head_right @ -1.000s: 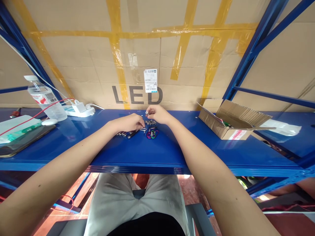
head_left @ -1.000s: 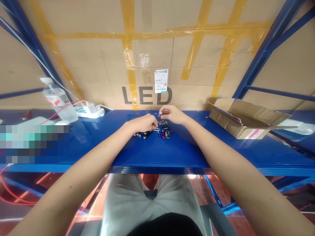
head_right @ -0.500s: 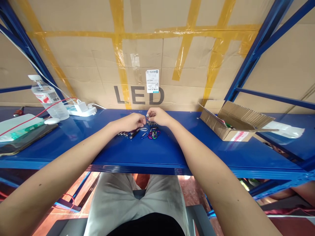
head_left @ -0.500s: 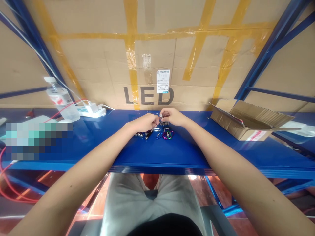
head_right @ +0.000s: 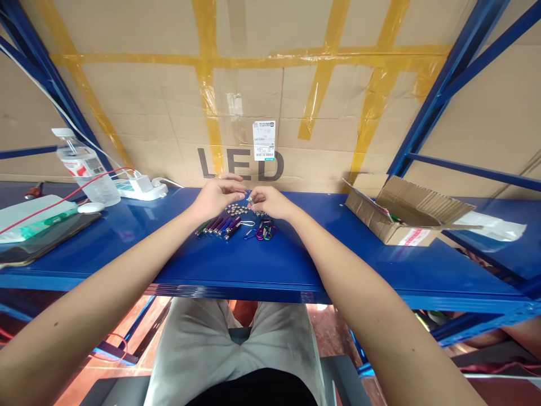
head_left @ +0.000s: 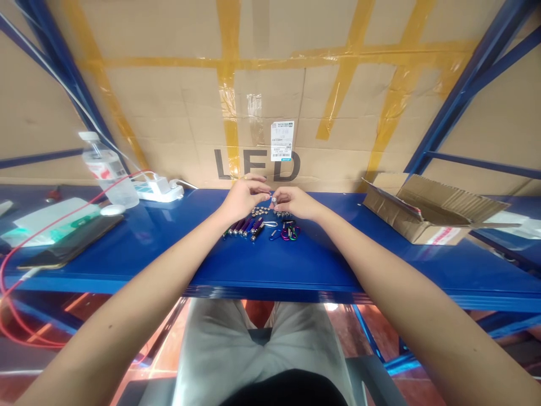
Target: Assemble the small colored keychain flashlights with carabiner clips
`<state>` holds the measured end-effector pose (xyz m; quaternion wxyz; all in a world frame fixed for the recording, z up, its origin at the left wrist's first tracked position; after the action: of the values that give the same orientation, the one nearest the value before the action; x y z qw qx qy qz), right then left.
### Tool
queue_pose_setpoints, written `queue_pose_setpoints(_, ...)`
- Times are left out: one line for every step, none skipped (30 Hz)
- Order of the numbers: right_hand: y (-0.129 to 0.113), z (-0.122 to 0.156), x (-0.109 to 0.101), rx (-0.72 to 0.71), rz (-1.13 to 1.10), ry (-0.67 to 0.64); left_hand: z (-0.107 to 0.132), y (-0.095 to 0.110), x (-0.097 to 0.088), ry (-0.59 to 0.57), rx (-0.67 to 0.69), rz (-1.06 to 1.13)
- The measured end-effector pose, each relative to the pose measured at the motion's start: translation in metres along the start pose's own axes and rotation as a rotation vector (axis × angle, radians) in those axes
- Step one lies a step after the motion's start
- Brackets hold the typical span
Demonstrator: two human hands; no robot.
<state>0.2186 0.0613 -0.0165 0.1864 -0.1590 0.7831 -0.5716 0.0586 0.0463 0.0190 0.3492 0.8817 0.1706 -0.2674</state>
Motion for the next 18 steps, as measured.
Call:
queue_pose_setpoints(0.0,0.0,0.001,0.001,-0.008,-0.004,0.001,0.002,0.0,0.003,0.012,-0.014)
queue_pose_setpoints(-0.001,0.001,0.002,0.001,-0.013,-0.007,0.002,0.004,0.0,0.009,0.031,-0.037)
queue_pose_setpoints(-0.001,0.001,0.003,0.001,-0.015,-0.011,0.002,0.007,0.0,0.015,0.057,-0.065)
queue_pose_setpoints(-0.001,0.001,0.003,0.002,-0.016,-0.013,0.003,0.011,0.001,0.018,0.088,-0.094)
queue_pose_setpoints(-0.002,0.002,0.003,0.003,-0.017,-0.013,0.004,0.014,0.002,0.016,0.121,-0.119)
queue_pose_setpoints(-0.002,0.002,0.004,0.003,-0.016,-0.014,0.005,0.017,0.003,0.011,0.152,-0.139)
queue_pose_setpoints(-0.002,0.002,0.004,0.004,-0.016,-0.016,0.006,0.019,0.003,0.008,0.176,-0.152)
queue_pose_setpoints(-0.002,0.002,0.004,0.004,-0.018,-0.017,0.006,0.02,0.004,0.009,0.19,-0.158)
queue_pose_setpoints(-0.002,0.002,0.004,0.004,-0.023,-0.017,0.007,0.02,0.004,0.013,0.193,-0.157)
queue_pose_setpoints(-0.002,0.002,0.004,0.004,-0.03,-0.018,0.007,0.02,0.004,0.021,0.188,-0.153)
queue_pose_setpoints(-0.001,0.002,0.005,0.004,-0.038,-0.02,0.007,0.019,0.004,0.028,0.175,-0.148)
queue_pose_setpoints(-0.001,0.002,0.005,0.003,-0.046,-0.022,0.007,0.017,0.005,0.031,0.158,-0.143)
queue_pose_setpoints(-0.002,0.002,0.006,0.0,-0.051,-0.023,0.007,0.016,0.005,0.03,0.141,-0.139)
queue_pose_setpoints(-0.003,0.002,0.007,-0.005,-0.051,-0.026,0.007,0.014,0.006,0.025,0.125,-0.136)
queue_pose_setpoints(-0.004,0.003,0.007,-0.013,-0.046,-0.027,0.007,0.013,0.007,0.019,0.111,-0.131)
queue_pose_setpoints(-0.005,0.003,0.008,-0.023,-0.039,-0.027,0.007,0.013,0.008,0.013,0.1,-0.127)
queue_pose_setpoints(-0.006,0.003,0.009,-0.033,-0.032,-0.028,0.007,0.012,0.008,0.007,0.093,-0.123)
queue_pose_setpoints(-0.007,0.003,0.009,-0.04,-0.026,-0.028,0.007,0.013,0.008,0.003,0.088,-0.12)
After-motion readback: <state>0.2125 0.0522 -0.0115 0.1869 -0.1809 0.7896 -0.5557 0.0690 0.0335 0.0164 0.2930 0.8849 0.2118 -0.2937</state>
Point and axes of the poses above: each hand's wrist, its own z-axis away from the middle knuckle, its own x-axis out of the palm, y = z × x, the point moved 6 cm from there along -z, towards the middle knuckle, and after that the axes turned 14 degrees about -z, right-handed, at the moved point
